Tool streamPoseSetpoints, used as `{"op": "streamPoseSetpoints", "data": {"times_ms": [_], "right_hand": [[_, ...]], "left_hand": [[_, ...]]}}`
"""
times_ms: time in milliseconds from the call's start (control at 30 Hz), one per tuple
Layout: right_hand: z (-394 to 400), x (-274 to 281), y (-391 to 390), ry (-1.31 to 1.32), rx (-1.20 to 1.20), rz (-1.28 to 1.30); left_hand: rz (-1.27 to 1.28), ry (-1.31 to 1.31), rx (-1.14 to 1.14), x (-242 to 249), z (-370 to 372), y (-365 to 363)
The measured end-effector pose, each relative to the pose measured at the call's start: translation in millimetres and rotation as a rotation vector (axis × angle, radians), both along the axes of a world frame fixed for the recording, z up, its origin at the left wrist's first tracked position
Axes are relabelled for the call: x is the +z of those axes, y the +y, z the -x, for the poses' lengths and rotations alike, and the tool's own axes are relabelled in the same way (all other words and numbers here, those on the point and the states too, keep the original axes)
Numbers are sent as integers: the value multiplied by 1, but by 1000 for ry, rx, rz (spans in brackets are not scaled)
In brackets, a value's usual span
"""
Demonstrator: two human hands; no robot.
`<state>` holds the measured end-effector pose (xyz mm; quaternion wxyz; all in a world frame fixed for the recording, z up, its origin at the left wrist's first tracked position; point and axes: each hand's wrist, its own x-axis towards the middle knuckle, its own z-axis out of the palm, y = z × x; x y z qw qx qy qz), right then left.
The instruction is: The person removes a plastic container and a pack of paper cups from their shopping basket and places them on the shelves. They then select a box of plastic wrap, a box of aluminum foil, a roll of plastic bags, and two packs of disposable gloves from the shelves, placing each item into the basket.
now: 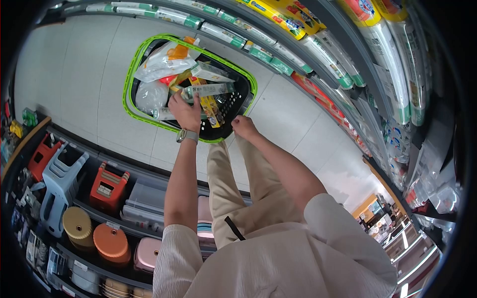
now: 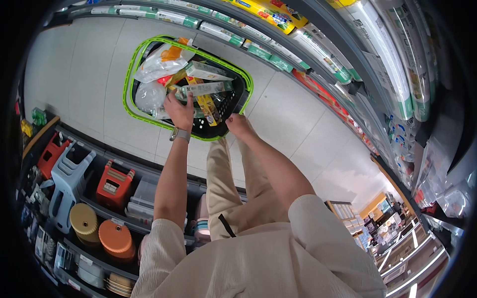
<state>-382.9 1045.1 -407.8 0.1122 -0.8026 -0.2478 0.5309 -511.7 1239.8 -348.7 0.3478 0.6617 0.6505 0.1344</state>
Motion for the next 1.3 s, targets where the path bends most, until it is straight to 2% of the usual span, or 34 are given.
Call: {"op": "streamPoseSetpoints", "data": {"times_ms": [33, 67, 167, 200, 233, 300, 333, 433, 500, 533, 567, 600, 633, 700, 767, 867, 900, 933, 967, 1033, 1100, 1167, 1267, 1300], "right_hand": [[2, -4, -2, 6, -9, 8], [4, -7, -5, 11, -18, 18], [10, -8, -13, 32, 19, 5], [11, -6, -15, 30, 22, 5], [12, -3, -16, 49, 2, -6], [12, 0, -21, 63, -15, -18], [10, 1, -25, 52, 16, -80], [0, 14, -27, 30, 28, -177], [-10, 28, -24, -35, 40, -427], [-10, 18, -35, -36, 37, -428], [-8, 8, -45, -22, -12, -299], [-6, 2, -54, -9, -62, -168], [-5, 7, -55, -12, -71, -168], [-15, 18, -53, 77, -92, 19], [-21, 30, -59, 16, -55, -1], [-16, 51, -61, 22, -84, -32], [-12, 56, -64, 43, -83, 8], [-5, 53, -75, 64, -200, -11], [2, 50, -83, -132, -143, -101], [-5, 88, -75, 32, -232, -47], [0, 129, -68, 175, -376, -43], [4, 148, -64, 206, -399, -87], [18, 199, -57, 518, -824, -40], [17, 216, -47, 525, -813, -73]], "left_hand": [[-312, 191, -203, 1, -3, 2], [-257, 85, -270, 2, -8, 7], [-313, 127, -384, 5, -35, 19], [-321, 244, -387, 1, -44, 23], [-322, 242, -384, -5, -53, 29], [-266, 543, -329, -19, -70, 40], [-255, 591, -364, -27, -75, 45], [-228, 548, -263, -55, -82, 45], [-254, 507, -214, -55, -83, 39], [-312, 339, -179, -43, -84, 36], [-368, 169, -146, -29, -85, 33], [-222, 114, -172, -20, -81, 28], [-223, 110, -181, -8, -76, 19], [-61, -16, -151, 20, -70, 1], [73, -149, -36, 48, -59, -18], [59, -258, 40, 93, -22, -48], [11, -353, 35, 94, -6, -56], [164, -624, 216, 109, 5, -62], [127, -443, 151, 139, 19, -61], [24, -385, 130, 178, 44, -61], [115, -521, 265, 225, 65, -59], [69, -545, 248, 259, 93, -62], [35, -592, 280, 312, 128, -71], [57, -609, 294, 329, 136, -71]]}}
